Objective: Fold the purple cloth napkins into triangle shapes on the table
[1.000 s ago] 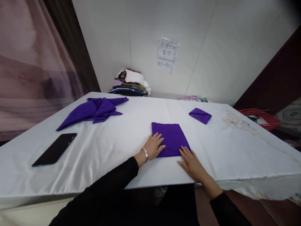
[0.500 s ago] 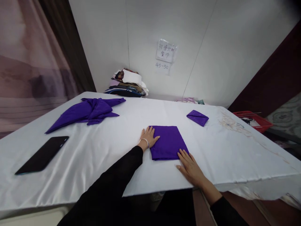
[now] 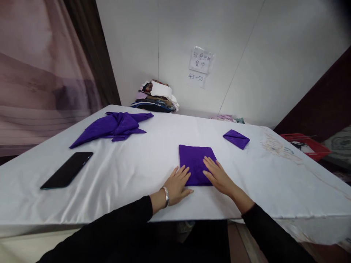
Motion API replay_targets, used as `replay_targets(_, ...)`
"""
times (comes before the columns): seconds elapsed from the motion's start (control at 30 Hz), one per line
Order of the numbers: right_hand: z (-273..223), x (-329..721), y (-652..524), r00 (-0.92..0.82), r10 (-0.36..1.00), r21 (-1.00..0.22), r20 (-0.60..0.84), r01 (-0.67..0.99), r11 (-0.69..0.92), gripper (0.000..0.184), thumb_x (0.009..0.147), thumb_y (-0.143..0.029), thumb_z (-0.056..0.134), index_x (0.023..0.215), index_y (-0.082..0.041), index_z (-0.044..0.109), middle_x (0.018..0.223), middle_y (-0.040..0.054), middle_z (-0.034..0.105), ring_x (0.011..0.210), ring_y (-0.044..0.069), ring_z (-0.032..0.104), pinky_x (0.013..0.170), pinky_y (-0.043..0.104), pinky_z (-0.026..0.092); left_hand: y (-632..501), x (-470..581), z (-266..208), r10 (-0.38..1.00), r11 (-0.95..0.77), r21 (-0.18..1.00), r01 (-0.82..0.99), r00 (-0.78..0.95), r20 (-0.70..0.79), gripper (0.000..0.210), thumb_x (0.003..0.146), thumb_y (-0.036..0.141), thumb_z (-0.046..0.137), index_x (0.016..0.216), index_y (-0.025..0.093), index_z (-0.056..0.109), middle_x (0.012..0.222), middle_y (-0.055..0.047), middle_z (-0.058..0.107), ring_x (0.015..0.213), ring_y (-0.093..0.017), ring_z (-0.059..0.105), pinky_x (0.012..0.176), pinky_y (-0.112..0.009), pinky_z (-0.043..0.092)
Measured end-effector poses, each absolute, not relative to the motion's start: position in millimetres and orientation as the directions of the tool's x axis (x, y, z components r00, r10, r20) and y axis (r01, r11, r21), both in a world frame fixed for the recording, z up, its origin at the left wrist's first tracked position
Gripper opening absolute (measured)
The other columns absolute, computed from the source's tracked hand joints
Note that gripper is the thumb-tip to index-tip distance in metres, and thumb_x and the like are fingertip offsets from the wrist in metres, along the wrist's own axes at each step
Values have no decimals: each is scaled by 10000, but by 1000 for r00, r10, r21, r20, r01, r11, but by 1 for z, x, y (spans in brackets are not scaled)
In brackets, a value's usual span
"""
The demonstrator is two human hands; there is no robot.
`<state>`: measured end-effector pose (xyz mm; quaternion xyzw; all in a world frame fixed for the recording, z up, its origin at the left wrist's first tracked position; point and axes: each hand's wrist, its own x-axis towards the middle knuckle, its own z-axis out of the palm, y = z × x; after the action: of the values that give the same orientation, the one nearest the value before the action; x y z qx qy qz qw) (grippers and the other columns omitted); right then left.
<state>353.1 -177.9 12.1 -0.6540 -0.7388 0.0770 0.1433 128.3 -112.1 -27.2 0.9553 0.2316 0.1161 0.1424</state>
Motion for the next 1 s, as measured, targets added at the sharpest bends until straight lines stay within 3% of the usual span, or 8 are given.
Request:
replay_targets(0.13, 12, 302, -113, -245, 968, -289, 55, 924, 250, 558, 934, -448, 236, 1419, -176, 273, 1488, 80, 225, 1378, 195, 149, 1110, 421, 110, -124, 126, -36, 391, -874, 357, 329, 913, 114, 784, 815, 669, 327, 1388, 134, 311, 1463, -143, 294, 1376, -271, 155, 1122, -463, 97)
replay_targets(0.3, -16, 263, -55, -333, 941, -248, -63, 918, 309, 659, 904, -541, 256, 1431, -146, 230, 1502, 103, 165, 1385, 227, 105, 1104, 428, 68, -124, 126, -40, 414, -843, 403, 357, 908, 62, 859, 796, 710, 289, 1404, 105, 273, 1468, -167, 265, 1371, -284, 164, 1120, -439, 116)
replay_targets(0.63, -32, 264, 18, -260, 963, -208, -70, 948, 241, 721, 868, -653, 142, 1442, -220, 187, 1524, 67, 75, 1390, 250, 13, 1081, 494, 19, -127, 125, -38, 381, -829, 447, 335, 925, 13, 925, 765, 749, 274, 1415, 91, 244, 1492, -173, 149, 1384, -302, 55, 1123, -477, 71)
replay_targets(1.0, -35, 268, 69, -201, 978, -217, -57, 959, 184, 726, 864, -661, 121, 1440, -224, 191, 1523, 60, 100, 1387, 254, 28, 1073, 511, 16, -129, 126, -44, 372, -806, 490, 333, 928, -17, 962, 745, 758, 311, 1441, 112, 152, 1499, -145, 59, 1385, -297, -10, 1133, -488, 43)
